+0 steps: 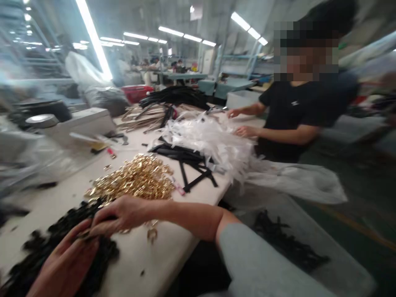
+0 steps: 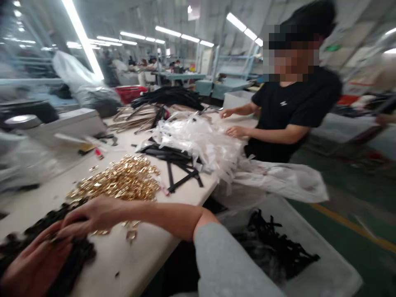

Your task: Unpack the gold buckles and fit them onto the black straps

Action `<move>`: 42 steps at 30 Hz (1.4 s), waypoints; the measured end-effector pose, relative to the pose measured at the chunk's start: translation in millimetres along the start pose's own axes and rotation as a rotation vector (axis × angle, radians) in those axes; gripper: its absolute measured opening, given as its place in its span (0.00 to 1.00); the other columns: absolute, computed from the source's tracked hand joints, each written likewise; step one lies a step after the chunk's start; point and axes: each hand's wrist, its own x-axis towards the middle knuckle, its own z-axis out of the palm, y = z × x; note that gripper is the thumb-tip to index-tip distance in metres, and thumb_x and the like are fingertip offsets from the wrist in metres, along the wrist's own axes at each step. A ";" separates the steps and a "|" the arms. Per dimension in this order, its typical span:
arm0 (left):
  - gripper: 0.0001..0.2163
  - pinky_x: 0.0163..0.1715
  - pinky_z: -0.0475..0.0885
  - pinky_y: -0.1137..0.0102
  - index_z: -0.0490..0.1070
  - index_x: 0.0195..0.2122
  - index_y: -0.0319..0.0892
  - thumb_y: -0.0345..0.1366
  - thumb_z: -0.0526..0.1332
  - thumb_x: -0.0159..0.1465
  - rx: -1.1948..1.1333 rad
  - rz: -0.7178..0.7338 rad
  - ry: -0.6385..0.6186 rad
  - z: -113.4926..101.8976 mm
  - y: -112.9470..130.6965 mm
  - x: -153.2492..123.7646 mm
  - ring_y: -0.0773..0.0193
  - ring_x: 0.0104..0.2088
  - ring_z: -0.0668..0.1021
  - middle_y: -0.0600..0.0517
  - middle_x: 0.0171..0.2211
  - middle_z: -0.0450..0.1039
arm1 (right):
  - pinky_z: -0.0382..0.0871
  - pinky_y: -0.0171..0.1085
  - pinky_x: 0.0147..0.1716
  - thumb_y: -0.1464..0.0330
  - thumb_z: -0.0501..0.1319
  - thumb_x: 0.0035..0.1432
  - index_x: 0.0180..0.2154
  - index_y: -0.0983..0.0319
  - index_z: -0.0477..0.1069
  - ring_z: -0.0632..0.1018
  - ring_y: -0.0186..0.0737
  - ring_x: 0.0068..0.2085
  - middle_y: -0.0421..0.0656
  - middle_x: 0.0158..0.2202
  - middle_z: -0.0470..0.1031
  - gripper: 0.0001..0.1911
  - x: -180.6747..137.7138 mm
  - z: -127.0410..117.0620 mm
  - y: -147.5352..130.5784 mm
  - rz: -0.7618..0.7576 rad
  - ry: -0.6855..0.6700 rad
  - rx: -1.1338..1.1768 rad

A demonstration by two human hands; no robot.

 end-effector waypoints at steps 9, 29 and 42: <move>0.18 0.27 0.73 0.81 0.75 0.31 0.41 0.34 0.80 0.44 -0.066 0.134 -0.269 -22.1 1.0 -3.0 0.71 0.26 0.77 0.54 0.27 0.75 | 0.57 0.28 0.22 0.61 0.62 0.62 0.31 0.66 0.70 0.66 0.27 0.23 0.36 0.23 0.69 0.14 8.1 -0.2 21.7 -0.061 -0.101 0.098; 0.14 0.27 0.71 0.79 0.76 0.29 0.40 0.33 0.79 0.46 -0.025 0.201 -0.223 -22.0 1.5 -7.3 0.72 0.27 0.75 0.54 0.27 0.75 | 0.54 0.29 0.22 0.56 0.64 0.59 0.26 0.65 0.69 0.64 0.27 0.22 0.35 0.19 0.65 0.19 13.9 0.0 27.8 -0.033 -0.017 0.000; 0.14 0.28 0.73 0.80 0.76 0.28 0.39 0.35 0.78 0.44 -0.076 0.261 -0.074 -19.2 6.2 -5.5 0.72 0.26 0.76 0.54 0.27 0.75 | 0.54 0.30 0.28 0.67 0.61 0.62 0.33 0.66 0.75 0.66 0.28 0.26 0.36 0.24 0.69 0.08 9.2 -6.7 20.2 -0.116 0.062 -0.241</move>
